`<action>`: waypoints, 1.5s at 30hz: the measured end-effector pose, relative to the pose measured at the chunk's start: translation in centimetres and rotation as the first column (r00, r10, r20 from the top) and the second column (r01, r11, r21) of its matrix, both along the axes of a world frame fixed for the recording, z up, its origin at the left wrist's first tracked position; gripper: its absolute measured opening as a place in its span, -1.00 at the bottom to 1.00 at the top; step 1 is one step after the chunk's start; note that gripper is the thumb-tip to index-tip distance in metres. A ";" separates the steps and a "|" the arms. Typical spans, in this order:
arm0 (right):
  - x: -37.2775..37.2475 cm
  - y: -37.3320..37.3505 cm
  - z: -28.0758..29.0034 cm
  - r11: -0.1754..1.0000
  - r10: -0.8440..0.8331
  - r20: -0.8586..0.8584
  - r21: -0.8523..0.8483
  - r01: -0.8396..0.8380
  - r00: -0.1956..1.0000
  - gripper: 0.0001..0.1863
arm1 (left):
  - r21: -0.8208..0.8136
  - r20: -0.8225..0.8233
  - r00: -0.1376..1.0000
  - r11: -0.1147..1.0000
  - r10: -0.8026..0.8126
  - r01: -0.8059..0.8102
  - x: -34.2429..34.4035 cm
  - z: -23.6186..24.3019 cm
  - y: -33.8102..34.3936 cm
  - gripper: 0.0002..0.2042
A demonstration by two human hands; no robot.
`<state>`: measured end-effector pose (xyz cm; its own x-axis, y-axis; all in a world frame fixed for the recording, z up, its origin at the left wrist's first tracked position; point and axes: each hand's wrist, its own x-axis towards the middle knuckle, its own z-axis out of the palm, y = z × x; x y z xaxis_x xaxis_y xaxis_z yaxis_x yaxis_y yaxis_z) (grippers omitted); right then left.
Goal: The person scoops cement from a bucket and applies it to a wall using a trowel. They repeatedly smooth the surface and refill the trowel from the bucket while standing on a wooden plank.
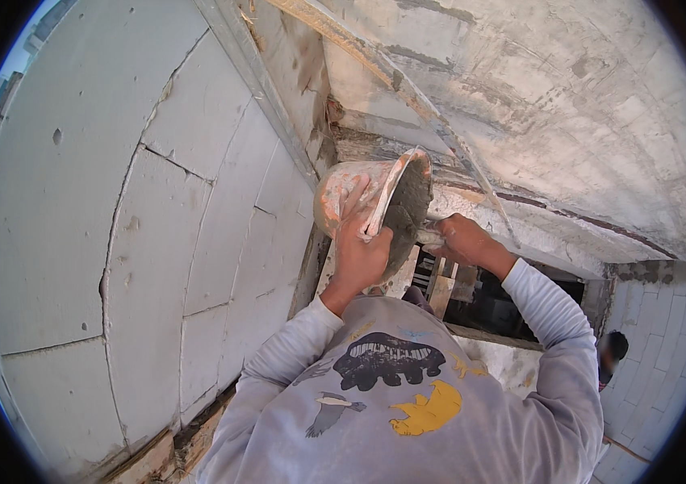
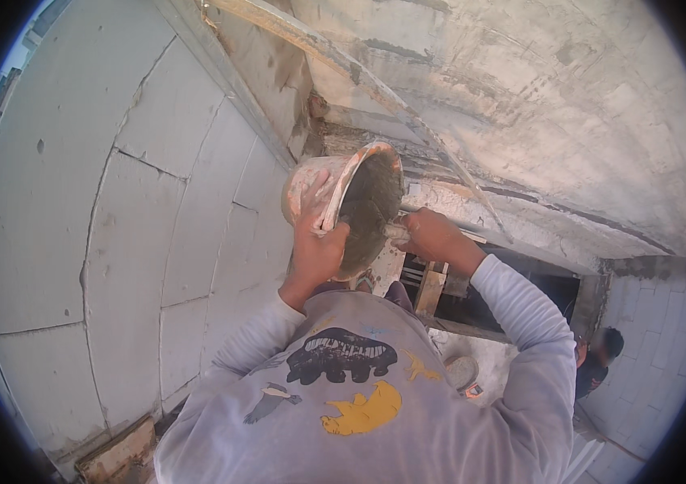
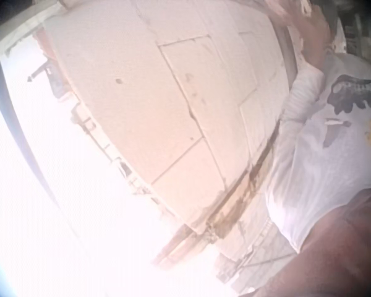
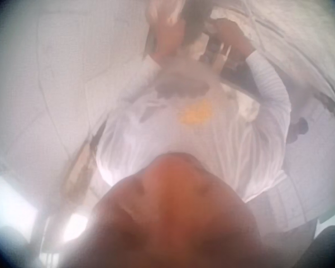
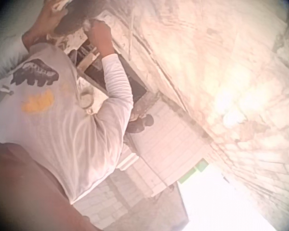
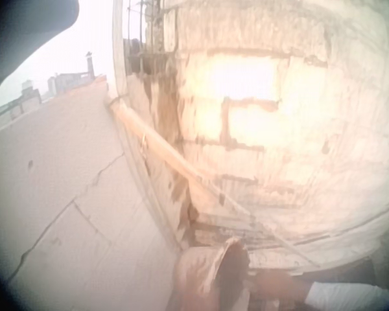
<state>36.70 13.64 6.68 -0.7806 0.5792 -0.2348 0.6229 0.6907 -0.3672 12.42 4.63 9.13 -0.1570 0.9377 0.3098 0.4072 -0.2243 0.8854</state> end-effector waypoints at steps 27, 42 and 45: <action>-16.4 14.0 42.1 0.970 -0.244 -0.752 -0.183 0.163 0.612 -0.54 | -0.287 0.931 0.167 0.933 0.325 -0.218 -11.4 -3.3 -0.6 -0.44; -24.5 25.1 38.8 0.507 0.227 -0.721 0.661 0.553 0.655 -0.53 | -0.321 0.923 0.133 0.915 0.360 -0.246 -9.1 -5.6 -3.6 -0.64; -15.0 9.6 33.8 0.884 -0.201 -0.767 0.126 0.451 0.609 -0.40 | -0.346 0.903 0.174 0.904 0.394 -0.253 -8.9 -7.0 -4.1 -0.62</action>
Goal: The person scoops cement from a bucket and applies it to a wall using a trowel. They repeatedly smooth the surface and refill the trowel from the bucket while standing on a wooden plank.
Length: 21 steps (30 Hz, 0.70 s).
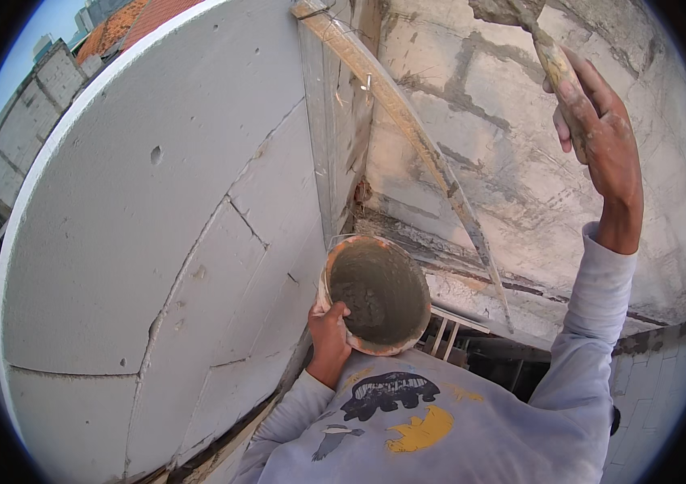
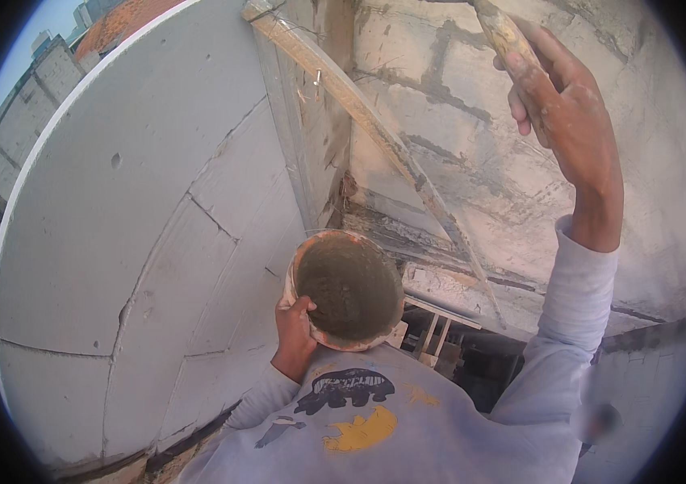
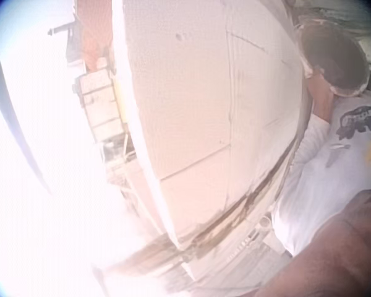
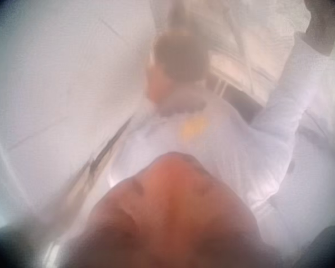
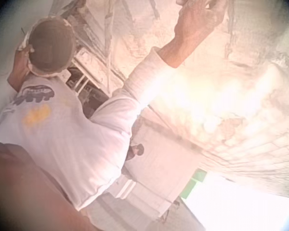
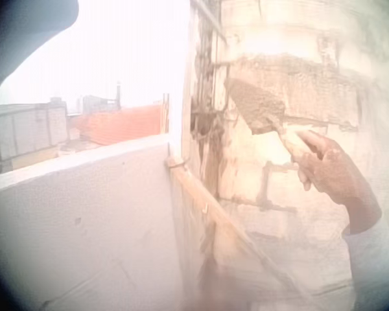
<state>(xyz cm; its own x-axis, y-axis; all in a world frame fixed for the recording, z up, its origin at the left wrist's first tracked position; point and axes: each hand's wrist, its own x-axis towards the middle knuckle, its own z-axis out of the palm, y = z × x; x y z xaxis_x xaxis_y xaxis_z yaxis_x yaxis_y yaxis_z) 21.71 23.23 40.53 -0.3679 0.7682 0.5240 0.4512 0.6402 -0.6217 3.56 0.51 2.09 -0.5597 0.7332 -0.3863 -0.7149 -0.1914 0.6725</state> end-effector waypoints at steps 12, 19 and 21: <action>12.3 -12.9 -30.4 0.993 0.106 0.807 -0.060 -0.098 0.581 -0.45 | -0.048 -0.366 0.851 0.921 -0.377 0.387 5.3 4.7 3.8 -0.53; 12.6 -12.8 -26.7 0.954 0.074 0.933 0.037 -0.298 0.351 -0.42 | 0.024 -0.464 0.850 0.956 -0.249 0.292 5.7 6.0 3.8 -0.60; 11.7 -11.2 -27.2 0.970 -0.017 0.914 0.114 -0.214 0.406 -0.39 | -0.084 -0.531 0.797 0.954 -0.288 0.289 6.4 6.5 2.9 -0.70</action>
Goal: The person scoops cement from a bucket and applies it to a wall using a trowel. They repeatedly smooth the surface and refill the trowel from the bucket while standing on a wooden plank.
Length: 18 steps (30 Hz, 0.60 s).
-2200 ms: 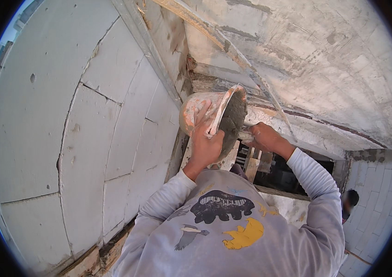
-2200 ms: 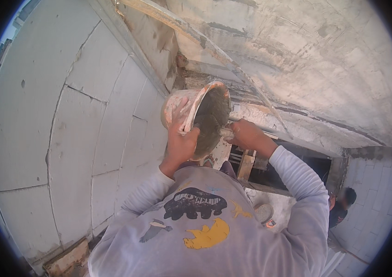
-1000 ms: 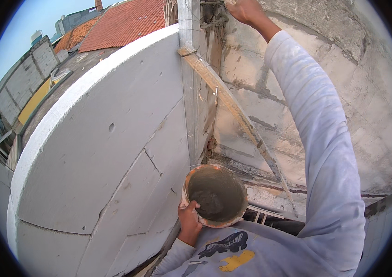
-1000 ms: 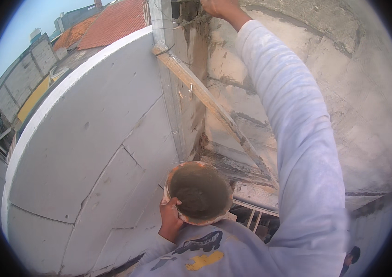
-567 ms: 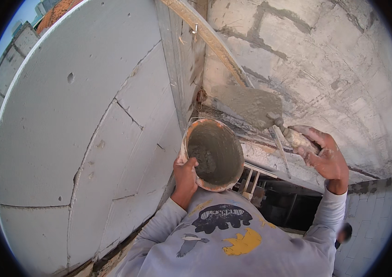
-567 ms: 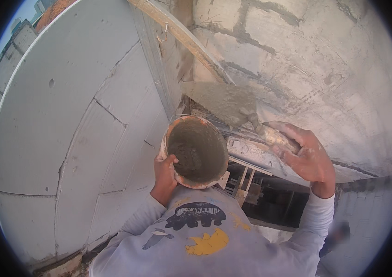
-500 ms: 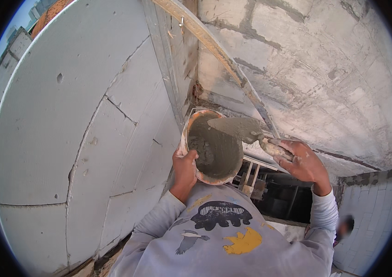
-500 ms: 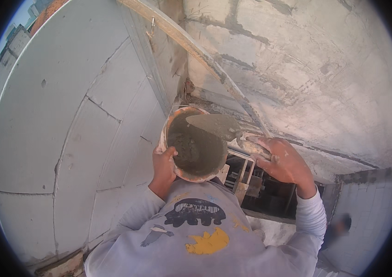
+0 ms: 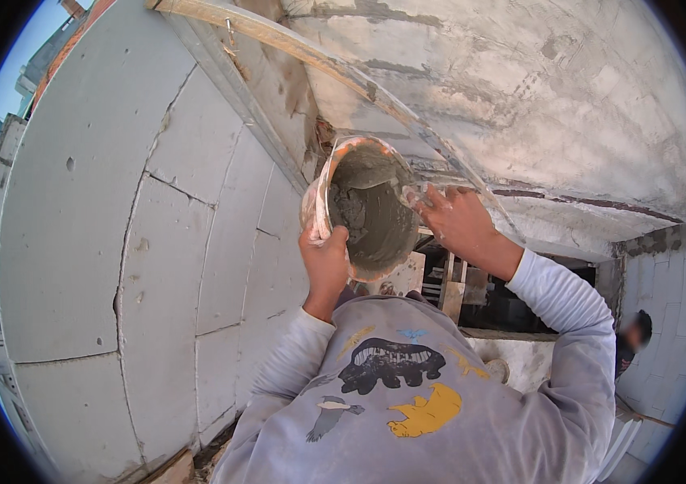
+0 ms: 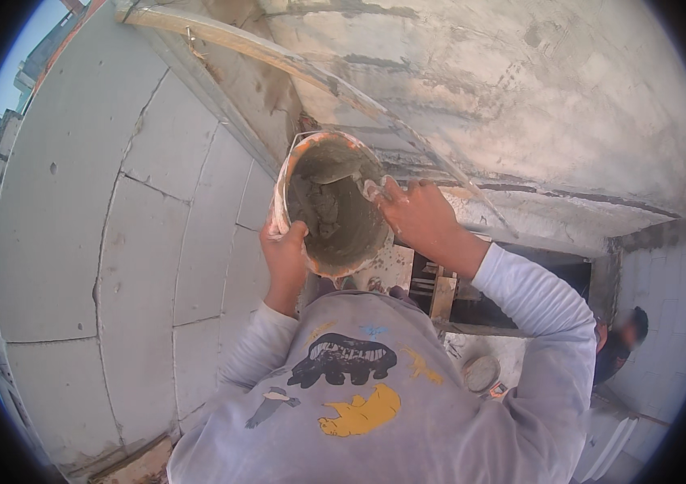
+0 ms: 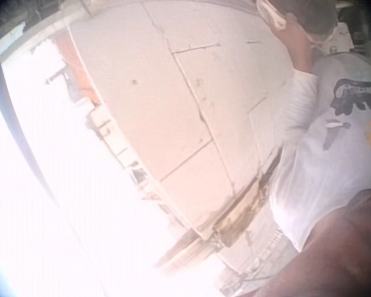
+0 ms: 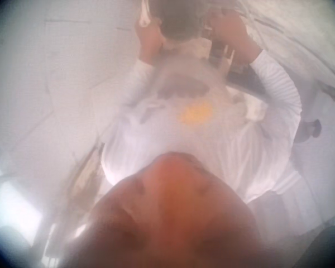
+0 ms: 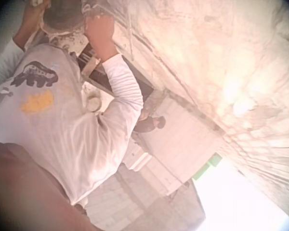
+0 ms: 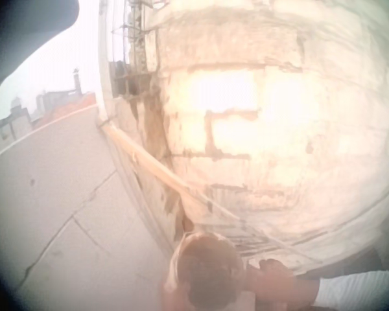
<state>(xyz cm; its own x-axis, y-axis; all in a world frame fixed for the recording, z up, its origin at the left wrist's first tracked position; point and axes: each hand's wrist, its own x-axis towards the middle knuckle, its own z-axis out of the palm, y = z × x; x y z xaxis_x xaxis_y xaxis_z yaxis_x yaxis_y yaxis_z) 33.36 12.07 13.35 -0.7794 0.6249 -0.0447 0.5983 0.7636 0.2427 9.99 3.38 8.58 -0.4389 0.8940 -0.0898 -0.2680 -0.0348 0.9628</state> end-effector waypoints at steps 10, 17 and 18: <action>-0.1 0.7 -4.7 0.780 -0.207 -0.381 -0.620 -0.083 0.901 -0.48 | 0.121 -0.568 0.807 0.952 -0.165 0.280 -1.9 1.2 -0.6 -0.45; -2.5 -1.7 -1.8 -0.112 -0.772 -0.013 -0.981 -0.156 0.636 -0.39 | 0.137 0.013 0.986 0.977 -0.168 0.165 -5.0 1.0 0.4 -0.48; -2.7 -2.0 -1.0 -0.128 -0.790 0.004 -0.979 -0.159 0.613 -0.39 | 0.206 0.108 0.990 0.976 -0.095 0.071 -4.6 1.3 1.0 -0.50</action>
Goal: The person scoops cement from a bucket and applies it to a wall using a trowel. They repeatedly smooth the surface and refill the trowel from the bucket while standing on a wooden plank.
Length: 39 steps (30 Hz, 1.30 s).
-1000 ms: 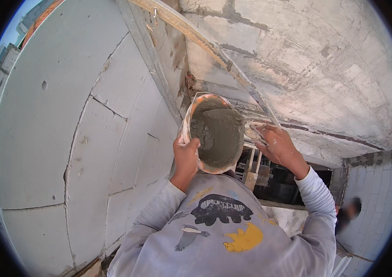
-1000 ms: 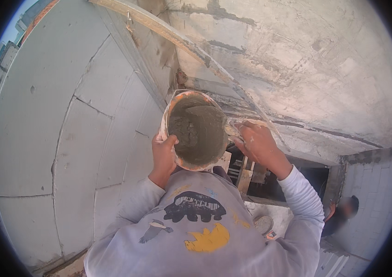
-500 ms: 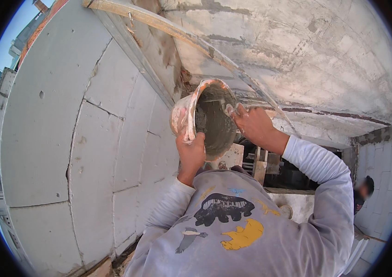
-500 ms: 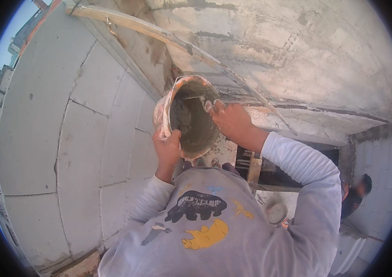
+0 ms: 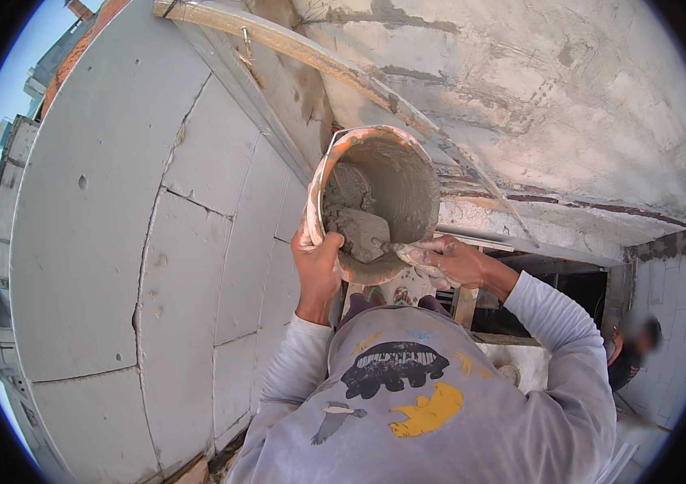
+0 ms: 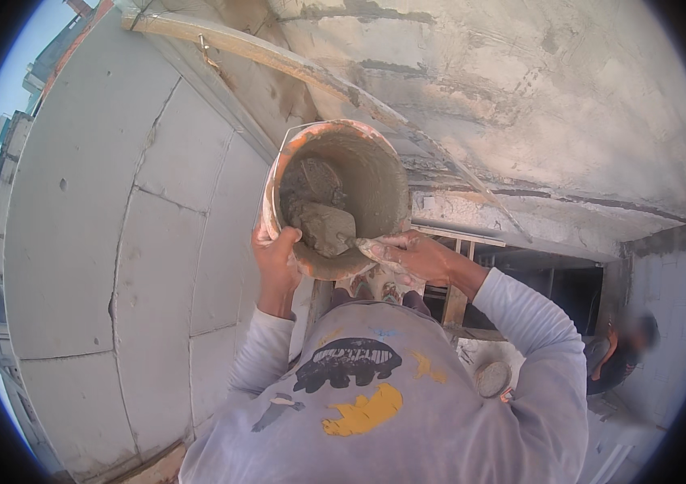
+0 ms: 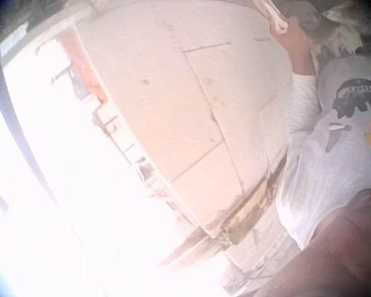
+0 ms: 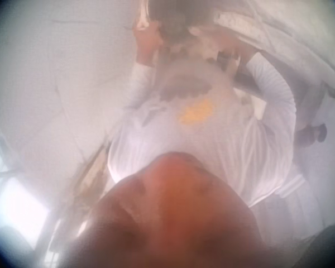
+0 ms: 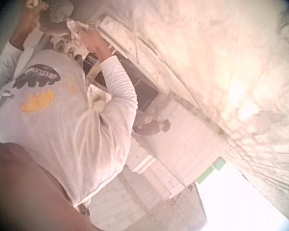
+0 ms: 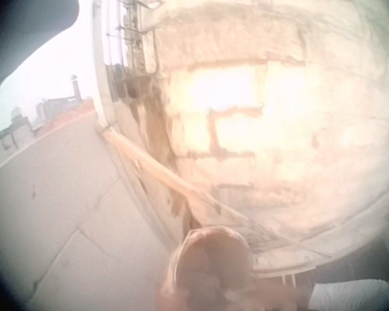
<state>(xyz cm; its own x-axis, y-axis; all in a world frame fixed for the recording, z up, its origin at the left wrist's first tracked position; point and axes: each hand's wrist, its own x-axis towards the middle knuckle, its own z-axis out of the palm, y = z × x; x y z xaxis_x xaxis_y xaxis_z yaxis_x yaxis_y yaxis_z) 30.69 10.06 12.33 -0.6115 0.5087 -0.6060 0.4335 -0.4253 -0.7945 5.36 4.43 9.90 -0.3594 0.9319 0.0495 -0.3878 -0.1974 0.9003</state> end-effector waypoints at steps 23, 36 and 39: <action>-25.1 31.1 35.2 -0.087 -0.122 -0.404 0.914 0.396 0.906 -0.59 | -0.208 0.399 0.867 0.951 0.298 -0.230 -4.4 -6.0 0.4 -0.46; -0.6 9.6 23.3 0.385 -0.100 -0.148 0.906 0.175 0.984 -0.37 | -0.199 0.366 0.905 0.968 0.216 -0.150 -2.9 -4.9 0.7 -0.53; 6.3 4.9 15.1 0.423 -0.020 0.346 0.853 -0.306 0.938 -0.42 | -0.201 0.294 0.943 0.975 0.156 -0.099 -1.1 -2.8 1.9 -0.56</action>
<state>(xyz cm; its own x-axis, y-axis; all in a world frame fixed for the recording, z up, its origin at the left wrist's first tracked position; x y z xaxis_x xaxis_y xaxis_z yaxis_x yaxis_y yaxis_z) 36.95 15.01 27.47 -0.6300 0.7765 -0.0148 0.6666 0.5309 -0.5233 4.29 6.37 7.13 -0.4469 0.8600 -0.2464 -0.6323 -0.1088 0.7670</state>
